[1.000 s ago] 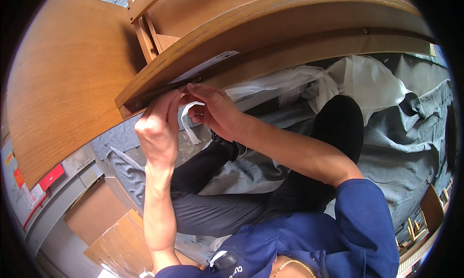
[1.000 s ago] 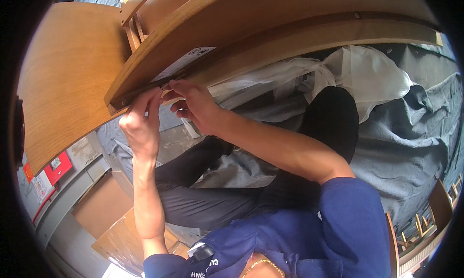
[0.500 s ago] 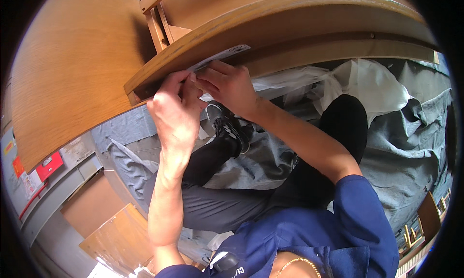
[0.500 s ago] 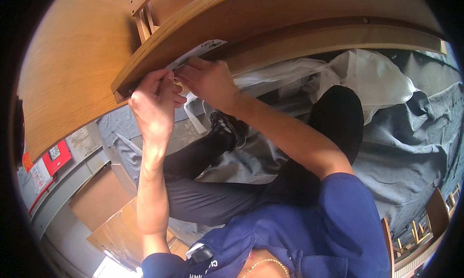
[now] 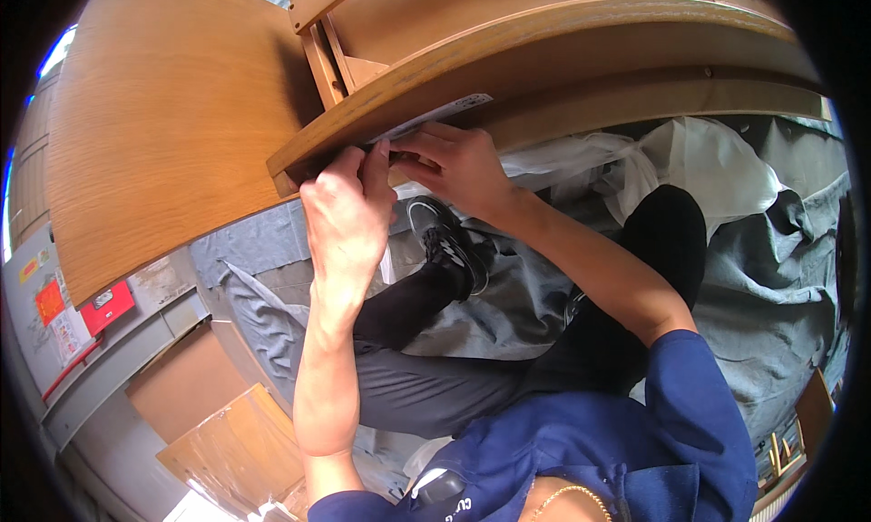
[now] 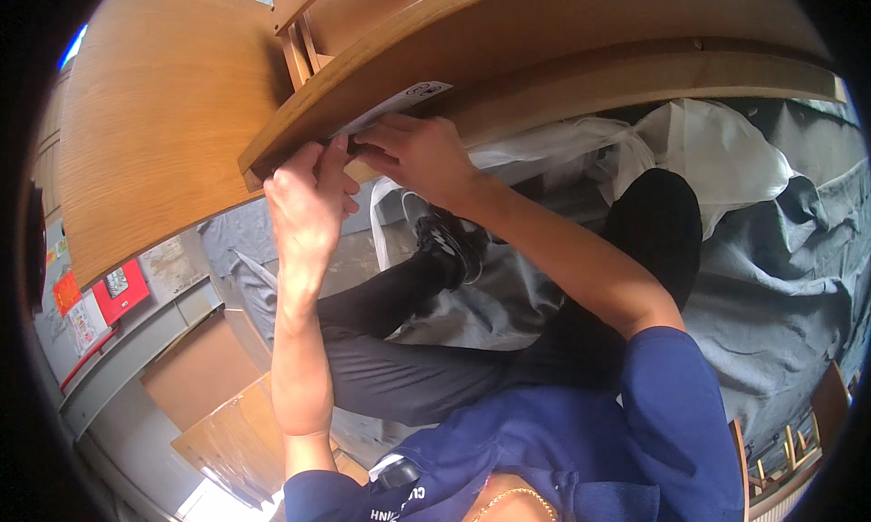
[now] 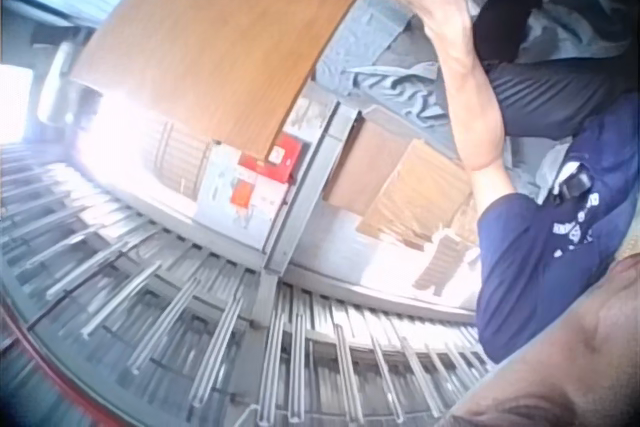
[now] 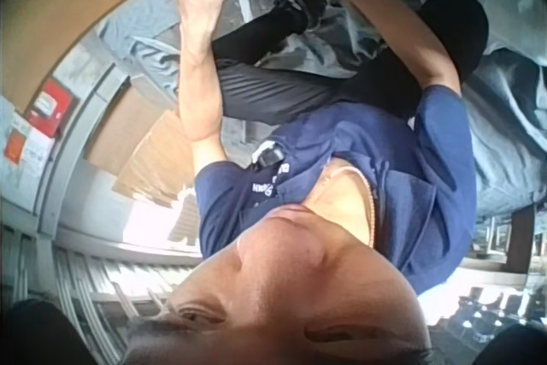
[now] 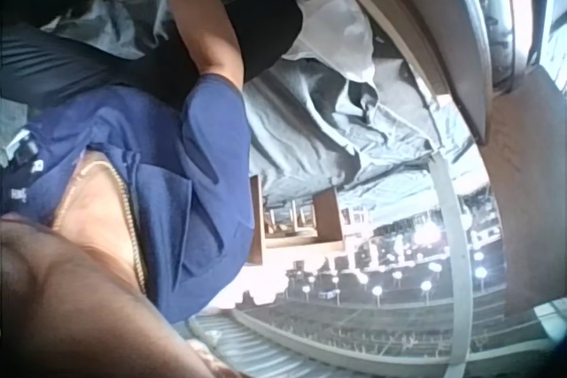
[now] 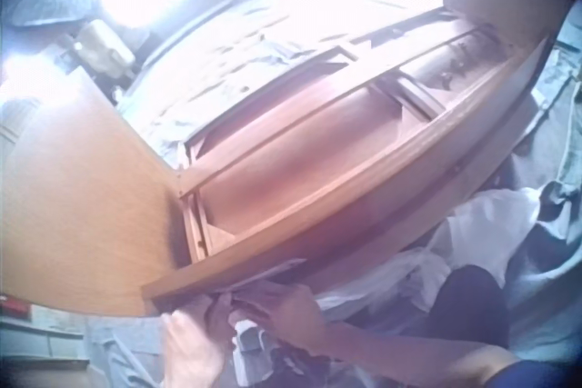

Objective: The person sits on the floor and assembles a wooden cabinet by inserting and tightening screws into the underside of the structure using an Allen key. The person repositions the cabinet to access different screw locations and continues fastening components together.

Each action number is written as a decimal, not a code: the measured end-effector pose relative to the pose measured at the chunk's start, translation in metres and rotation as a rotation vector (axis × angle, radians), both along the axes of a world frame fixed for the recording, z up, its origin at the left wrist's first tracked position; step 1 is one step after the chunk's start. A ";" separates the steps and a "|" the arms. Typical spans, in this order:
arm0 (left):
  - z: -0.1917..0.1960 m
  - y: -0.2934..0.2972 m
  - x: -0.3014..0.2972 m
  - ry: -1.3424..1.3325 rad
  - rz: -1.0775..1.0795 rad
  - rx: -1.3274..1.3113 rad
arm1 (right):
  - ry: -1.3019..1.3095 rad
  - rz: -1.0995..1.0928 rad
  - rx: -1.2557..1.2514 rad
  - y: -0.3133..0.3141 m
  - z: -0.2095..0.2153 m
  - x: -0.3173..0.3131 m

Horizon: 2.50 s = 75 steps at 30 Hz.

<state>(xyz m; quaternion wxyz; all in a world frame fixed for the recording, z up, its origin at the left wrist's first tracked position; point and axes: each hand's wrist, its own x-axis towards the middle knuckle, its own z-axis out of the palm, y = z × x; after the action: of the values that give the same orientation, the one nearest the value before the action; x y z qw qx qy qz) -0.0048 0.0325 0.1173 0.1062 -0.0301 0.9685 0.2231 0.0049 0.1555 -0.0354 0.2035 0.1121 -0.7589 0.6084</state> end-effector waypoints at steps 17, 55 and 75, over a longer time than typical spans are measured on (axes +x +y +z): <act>-0.011 -0.026 0.012 0.551 -0.502 -0.236 | 0.135 0.077 0.097 0.013 0.000 -0.007; -0.006 -0.012 0.000 0.565 -0.443 -0.272 | 0.079 0.055 0.101 -0.003 -0.010 -0.003; -0.007 -0.004 0.003 0.565 -0.334 -0.151 | 0.019 0.183 0.033 0.003 0.000 -0.008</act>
<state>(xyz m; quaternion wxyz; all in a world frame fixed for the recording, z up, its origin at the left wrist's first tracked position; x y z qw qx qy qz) -0.0015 0.0288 0.1108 -0.1340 0.1845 0.9650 0.1296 -0.0036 0.1584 -0.0352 0.1525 0.1903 -0.7532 0.6109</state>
